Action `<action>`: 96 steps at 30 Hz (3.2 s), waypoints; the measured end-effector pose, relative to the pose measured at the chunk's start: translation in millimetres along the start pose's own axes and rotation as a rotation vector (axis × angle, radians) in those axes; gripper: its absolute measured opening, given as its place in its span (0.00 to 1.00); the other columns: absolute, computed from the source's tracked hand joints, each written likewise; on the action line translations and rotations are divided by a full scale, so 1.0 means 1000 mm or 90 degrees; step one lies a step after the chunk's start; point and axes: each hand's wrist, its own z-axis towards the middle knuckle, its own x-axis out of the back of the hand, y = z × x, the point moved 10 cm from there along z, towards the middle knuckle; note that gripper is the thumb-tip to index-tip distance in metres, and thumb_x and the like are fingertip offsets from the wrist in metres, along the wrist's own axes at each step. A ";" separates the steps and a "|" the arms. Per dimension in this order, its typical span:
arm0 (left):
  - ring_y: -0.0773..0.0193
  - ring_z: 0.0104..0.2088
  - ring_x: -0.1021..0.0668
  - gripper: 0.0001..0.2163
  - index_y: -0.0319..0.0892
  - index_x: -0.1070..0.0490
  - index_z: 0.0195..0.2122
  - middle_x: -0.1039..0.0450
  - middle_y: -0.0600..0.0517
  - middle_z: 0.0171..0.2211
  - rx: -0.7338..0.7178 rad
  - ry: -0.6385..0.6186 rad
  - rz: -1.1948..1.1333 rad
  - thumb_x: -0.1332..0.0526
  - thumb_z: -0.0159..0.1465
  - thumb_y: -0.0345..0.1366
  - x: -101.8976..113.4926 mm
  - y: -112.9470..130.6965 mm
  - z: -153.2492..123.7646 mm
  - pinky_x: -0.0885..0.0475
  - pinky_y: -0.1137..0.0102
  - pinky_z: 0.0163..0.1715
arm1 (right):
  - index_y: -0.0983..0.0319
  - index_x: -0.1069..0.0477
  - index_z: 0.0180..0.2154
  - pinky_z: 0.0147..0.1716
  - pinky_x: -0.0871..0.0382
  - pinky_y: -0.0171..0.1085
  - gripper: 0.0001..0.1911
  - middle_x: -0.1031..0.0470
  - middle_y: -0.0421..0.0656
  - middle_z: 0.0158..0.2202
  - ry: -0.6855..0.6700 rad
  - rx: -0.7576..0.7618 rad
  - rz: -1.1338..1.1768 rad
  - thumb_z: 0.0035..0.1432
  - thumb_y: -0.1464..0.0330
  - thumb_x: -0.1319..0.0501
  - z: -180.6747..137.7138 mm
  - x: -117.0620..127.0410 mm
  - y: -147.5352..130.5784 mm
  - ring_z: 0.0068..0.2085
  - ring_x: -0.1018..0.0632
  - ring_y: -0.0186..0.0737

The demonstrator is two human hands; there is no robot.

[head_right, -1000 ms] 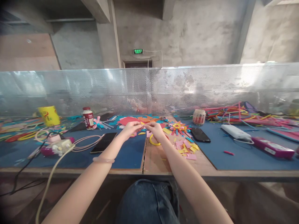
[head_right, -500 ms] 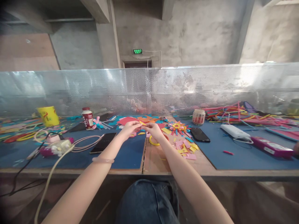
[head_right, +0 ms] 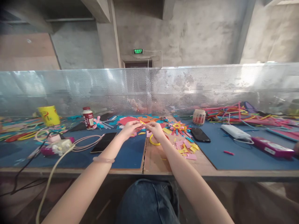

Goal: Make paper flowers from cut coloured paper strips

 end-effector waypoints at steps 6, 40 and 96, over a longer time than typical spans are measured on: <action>0.61 0.36 0.23 0.11 0.36 0.29 0.34 0.26 0.45 0.34 0.008 0.008 -0.014 0.35 0.52 0.37 0.002 0.000 0.001 0.31 0.69 0.38 | 0.62 0.28 0.28 0.21 0.40 0.30 0.16 0.31 0.38 0.21 -0.015 -0.001 0.016 0.41 0.57 0.35 0.002 -0.003 0.004 0.22 0.33 0.30; 0.61 0.37 0.23 0.08 0.37 0.29 0.32 0.26 0.47 0.33 0.007 -0.015 -0.056 0.35 0.52 0.34 -0.006 0.006 -0.003 0.31 0.69 0.40 | 0.62 0.29 0.21 0.21 0.44 0.31 0.13 0.34 0.36 0.18 0.011 -0.028 0.155 0.38 0.61 0.32 0.003 0.001 0.009 0.20 0.36 0.29; 0.63 0.34 0.24 0.08 0.38 0.30 0.29 0.26 0.49 0.30 0.017 0.036 -0.107 0.34 0.50 0.34 -0.001 0.008 -0.005 0.31 0.70 0.37 | 0.63 0.26 0.27 0.21 0.42 0.31 0.13 0.28 0.40 0.26 0.018 -0.041 0.176 0.40 0.60 0.34 0.003 0.003 0.009 0.23 0.34 0.29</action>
